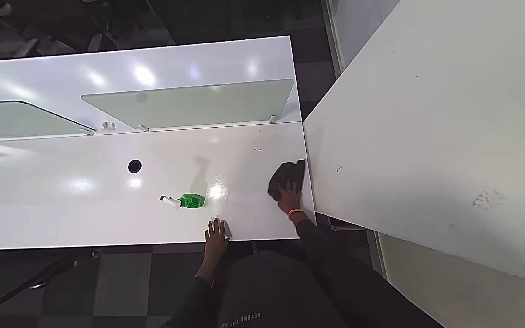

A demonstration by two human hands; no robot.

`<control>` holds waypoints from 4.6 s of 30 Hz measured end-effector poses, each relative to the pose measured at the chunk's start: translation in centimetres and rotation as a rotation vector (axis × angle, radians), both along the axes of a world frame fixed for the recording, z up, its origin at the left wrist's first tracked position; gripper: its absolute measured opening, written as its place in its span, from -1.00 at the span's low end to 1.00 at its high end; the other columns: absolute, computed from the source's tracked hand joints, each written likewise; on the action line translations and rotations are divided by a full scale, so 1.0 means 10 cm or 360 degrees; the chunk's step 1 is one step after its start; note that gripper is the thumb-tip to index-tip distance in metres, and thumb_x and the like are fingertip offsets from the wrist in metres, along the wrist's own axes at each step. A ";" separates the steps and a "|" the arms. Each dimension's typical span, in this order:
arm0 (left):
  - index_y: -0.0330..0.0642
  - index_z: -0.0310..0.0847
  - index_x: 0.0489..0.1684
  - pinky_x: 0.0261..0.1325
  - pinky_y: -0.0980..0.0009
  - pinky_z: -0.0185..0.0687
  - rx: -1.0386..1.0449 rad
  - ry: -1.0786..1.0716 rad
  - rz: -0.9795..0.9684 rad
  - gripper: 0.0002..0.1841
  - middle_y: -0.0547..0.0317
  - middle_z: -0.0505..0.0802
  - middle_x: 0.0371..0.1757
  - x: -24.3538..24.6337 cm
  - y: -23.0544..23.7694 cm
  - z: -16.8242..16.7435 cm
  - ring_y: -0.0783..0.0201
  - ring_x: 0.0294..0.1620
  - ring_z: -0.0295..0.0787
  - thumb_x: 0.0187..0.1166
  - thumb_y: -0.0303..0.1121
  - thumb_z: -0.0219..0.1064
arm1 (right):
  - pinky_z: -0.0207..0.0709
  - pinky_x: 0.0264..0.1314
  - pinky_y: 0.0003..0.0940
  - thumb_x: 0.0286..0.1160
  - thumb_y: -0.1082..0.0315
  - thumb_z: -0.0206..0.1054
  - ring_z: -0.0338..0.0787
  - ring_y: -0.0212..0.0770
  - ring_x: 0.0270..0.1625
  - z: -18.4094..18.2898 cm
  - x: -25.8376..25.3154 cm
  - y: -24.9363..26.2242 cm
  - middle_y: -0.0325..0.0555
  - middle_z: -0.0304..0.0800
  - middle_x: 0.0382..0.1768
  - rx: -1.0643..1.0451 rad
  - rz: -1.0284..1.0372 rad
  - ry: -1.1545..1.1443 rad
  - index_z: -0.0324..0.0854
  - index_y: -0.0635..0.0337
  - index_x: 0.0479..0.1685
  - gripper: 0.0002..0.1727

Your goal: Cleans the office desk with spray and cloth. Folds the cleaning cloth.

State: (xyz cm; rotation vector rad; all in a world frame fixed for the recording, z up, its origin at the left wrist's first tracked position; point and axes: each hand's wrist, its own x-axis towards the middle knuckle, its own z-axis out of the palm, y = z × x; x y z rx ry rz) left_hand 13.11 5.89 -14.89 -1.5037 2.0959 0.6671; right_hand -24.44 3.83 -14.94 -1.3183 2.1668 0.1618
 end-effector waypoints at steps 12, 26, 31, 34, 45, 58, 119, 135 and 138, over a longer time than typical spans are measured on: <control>-0.13 0.02 0.91 0.76 -0.31 0.09 0.0206 -0.0061 0.0057 -0.14 -0.23 0.00 0.94 -0.55 -0.08 0.16 -0.32 0.92 -0.12 0.60 -0.10 0.33 | -0.19 0.73 0.64 0.28 0.46 0.41 -0.07 0.19 0.94 0.02 0.36 0.85 -0.13 0.03 0.92 -0.0015 0.0819 -0.0300 0.48 -0.38 0.69 -0.17; -0.13 0.12 0.87 0.69 -0.41 0.17 0.0350 -0.0179 0.0080 -0.16 -0.20 0.11 0.91 -0.41 0.36 0.19 -0.32 0.89 -0.01 0.59 -0.04 0.36 | -0.11 0.67 0.68 0.28 0.31 0.48 -0.09 0.38 0.90 0.12 0.78 1.22 0.16 0.00 0.90 0.0120 0.0552 -0.0283 0.43 -0.15 0.74 -0.17; -0.18 0.15 0.85 0.70 -0.37 0.19 0.0326 -0.0156 0.0183 -0.18 -0.24 0.15 0.90 -0.26 0.52 0.29 -0.32 0.88 0.03 0.59 -0.06 0.36 | -0.18 0.72 0.66 0.21 0.39 0.54 -0.09 0.30 0.92 0.14 1.09 1.21 0.01 0.04 0.90 0.0202 0.1268 -0.0405 0.54 -0.18 0.65 -0.20; -0.19 0.18 0.83 0.70 -0.36 0.19 0.0305 -0.0126 0.0239 -0.19 -0.24 0.19 0.88 -0.18 0.58 0.31 -0.30 0.87 0.06 0.59 -0.05 0.36 | -0.18 0.74 0.64 0.32 0.36 0.47 -0.11 0.25 0.94 0.15 0.90 1.19 -0.05 0.01 0.92 0.0156 0.1272 -0.0367 0.46 -0.29 0.71 -0.20; -0.19 0.21 0.83 0.75 -0.38 0.10 0.0366 -0.0029 0.0339 -0.23 -0.10 0.17 0.91 0.37 0.56 0.23 -0.18 0.92 -0.04 0.62 -0.09 0.33 | -0.02 0.66 0.66 0.32 0.23 0.51 -0.16 0.36 0.92 0.15 1.14 0.80 0.06 -0.14 0.94 0.0301 0.1059 -0.0197 0.34 -0.43 0.78 -0.13; -0.24 0.22 0.80 0.74 -0.30 0.18 0.0399 0.0041 0.0270 -0.27 -0.12 0.16 0.91 1.19 0.08 0.38 -0.18 0.92 -0.03 0.65 -0.11 0.29 | 0.27 0.42 0.69 0.31 0.13 0.51 -0.04 0.53 0.85 0.14 1.82 -0.62 0.25 -0.16 0.91 0.0335 0.0705 -0.0021 0.27 -0.48 0.81 -0.08; -0.19 0.68 0.36 0.49 -0.22 0.52 0.0330 -0.0076 0.0152 -0.59 -0.14 0.72 0.47 -0.38 0.69 0.38 -0.19 0.56 0.58 0.67 -0.17 0.23 | 0.53 0.45 0.27 0.45 0.18 0.44 0.46 0.27 0.65 0.77 -0.26 1.40 0.13 0.43 0.67 0.0089 0.0302 -0.0153 0.50 0.14 0.60 -0.34; -0.21 0.51 0.60 0.67 -0.20 0.37 0.0338 0.0013 0.0393 -0.45 -0.08 0.39 0.81 0.39 0.55 0.30 -0.14 0.82 0.24 0.62 -0.22 0.31 | 0.44 0.35 0.61 0.12 0.52 0.57 -0.10 0.62 0.84 0.12 0.41 0.75 0.24 -0.35 0.94 0.0266 0.0596 -0.0005 -0.10 -0.50 0.94 0.29; -0.20 0.50 0.62 0.68 -0.22 0.34 0.0353 0.0016 0.0444 -0.43 -0.09 0.35 0.83 0.58 0.52 0.29 -0.16 0.84 0.20 0.59 -0.25 0.34 | 0.46 0.30 0.62 0.13 0.52 0.55 -0.06 0.68 0.81 0.10 0.42 0.44 0.23 -0.31 0.94 0.0288 0.0672 -0.0005 -0.04 -0.52 0.92 0.25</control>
